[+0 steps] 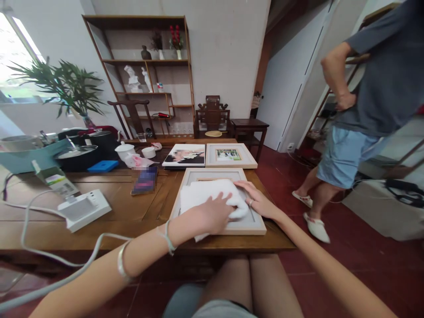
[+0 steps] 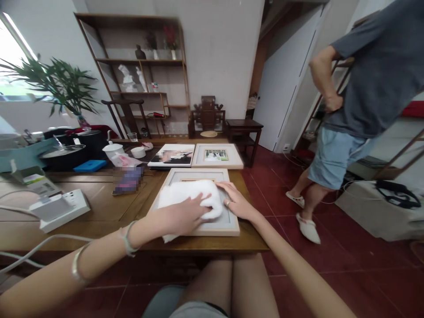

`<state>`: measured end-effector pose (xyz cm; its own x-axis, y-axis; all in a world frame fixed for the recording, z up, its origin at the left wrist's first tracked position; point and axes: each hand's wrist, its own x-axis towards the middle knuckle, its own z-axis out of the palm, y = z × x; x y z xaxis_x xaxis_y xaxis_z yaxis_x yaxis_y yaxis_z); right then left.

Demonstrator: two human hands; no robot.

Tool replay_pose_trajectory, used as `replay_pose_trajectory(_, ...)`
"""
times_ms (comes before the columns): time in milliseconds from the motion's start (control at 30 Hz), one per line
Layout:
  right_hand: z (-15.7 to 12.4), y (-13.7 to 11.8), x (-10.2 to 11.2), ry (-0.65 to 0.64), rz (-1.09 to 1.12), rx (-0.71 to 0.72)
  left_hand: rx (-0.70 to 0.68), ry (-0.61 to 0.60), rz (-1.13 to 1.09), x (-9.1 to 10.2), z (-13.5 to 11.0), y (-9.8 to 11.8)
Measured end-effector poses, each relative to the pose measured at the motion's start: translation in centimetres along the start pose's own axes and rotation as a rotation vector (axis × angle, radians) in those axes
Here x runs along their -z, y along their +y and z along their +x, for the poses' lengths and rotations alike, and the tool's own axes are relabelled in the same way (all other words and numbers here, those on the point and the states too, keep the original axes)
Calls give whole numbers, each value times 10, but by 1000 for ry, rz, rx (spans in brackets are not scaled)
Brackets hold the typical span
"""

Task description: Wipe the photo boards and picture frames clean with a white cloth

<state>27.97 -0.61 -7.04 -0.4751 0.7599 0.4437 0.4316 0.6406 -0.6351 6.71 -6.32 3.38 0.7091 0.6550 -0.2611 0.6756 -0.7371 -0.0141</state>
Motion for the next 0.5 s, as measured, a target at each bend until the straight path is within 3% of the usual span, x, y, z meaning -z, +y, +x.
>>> replay_pose_trajectory(133, 0, 1, 0, 14, 10, -27, 200, 159, 100, -16, 43, -31)
replay_pose_trajectory(267, 0, -1, 1, 19, 13, -50, 161, 186, 102, -13, 62, -47)
replay_pose_trajectory(367, 1, -2, 0, 28, 10, -72, 87, 117, 68, -10, 54, -37)
replay_pose_trajectory(500, 1, -2, -1, 25, 6, -67, 13, -24, 24, -1, 17, -1)
